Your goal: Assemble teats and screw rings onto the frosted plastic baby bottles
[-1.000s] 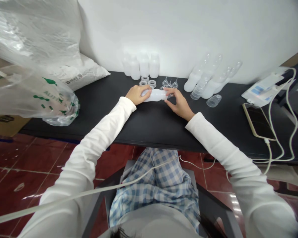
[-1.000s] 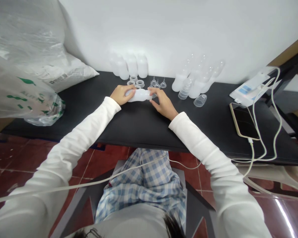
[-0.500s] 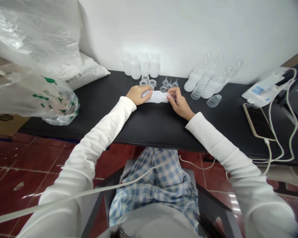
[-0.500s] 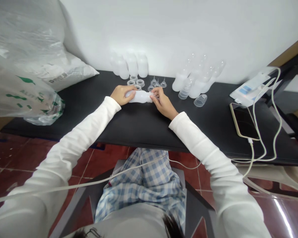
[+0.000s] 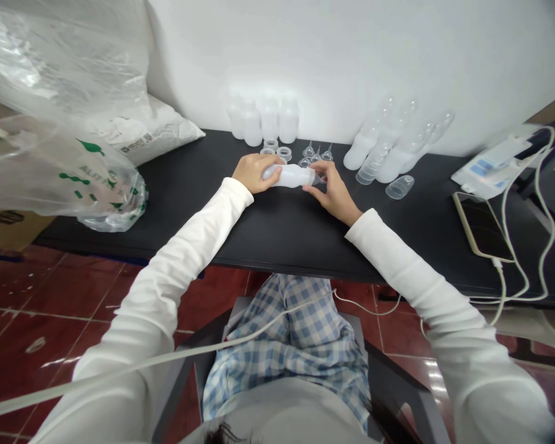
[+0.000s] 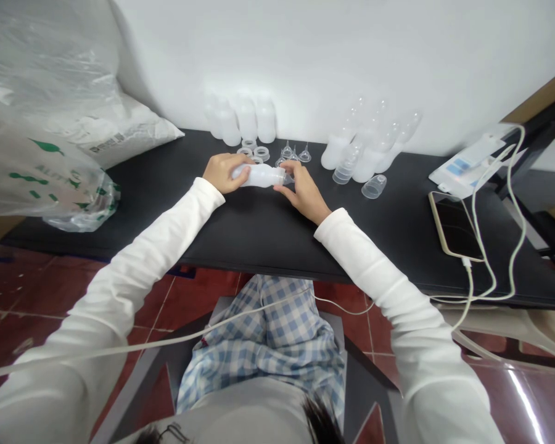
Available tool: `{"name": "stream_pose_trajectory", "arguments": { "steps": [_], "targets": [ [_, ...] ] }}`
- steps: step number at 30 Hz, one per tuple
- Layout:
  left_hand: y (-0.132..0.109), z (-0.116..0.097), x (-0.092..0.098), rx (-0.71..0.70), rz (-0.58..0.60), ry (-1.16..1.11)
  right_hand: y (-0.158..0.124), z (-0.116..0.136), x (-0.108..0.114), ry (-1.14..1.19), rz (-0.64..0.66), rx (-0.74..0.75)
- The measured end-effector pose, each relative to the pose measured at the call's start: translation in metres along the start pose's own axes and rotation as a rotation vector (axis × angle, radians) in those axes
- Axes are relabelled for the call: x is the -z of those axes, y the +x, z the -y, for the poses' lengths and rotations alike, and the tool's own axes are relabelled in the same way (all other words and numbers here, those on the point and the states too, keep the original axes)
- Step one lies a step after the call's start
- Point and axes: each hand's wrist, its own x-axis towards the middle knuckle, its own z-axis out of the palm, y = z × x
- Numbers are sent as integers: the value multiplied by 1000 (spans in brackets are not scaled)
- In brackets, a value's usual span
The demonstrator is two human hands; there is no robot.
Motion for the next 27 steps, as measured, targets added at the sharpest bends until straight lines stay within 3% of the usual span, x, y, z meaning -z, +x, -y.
{"name": "stream_pose_trajectory", "arguments": {
  "steps": [10,20,27],
  "targets": [
    [1,-8,2,50,55,-82,0,12,6,-194,-30,65],
    [-2,-5,6,56,41,-46,1,-1,7,-158,32,29],
    [-1,-7,4,86,35,-64,1,-4,5,-80,4,-1]
  ]
}}
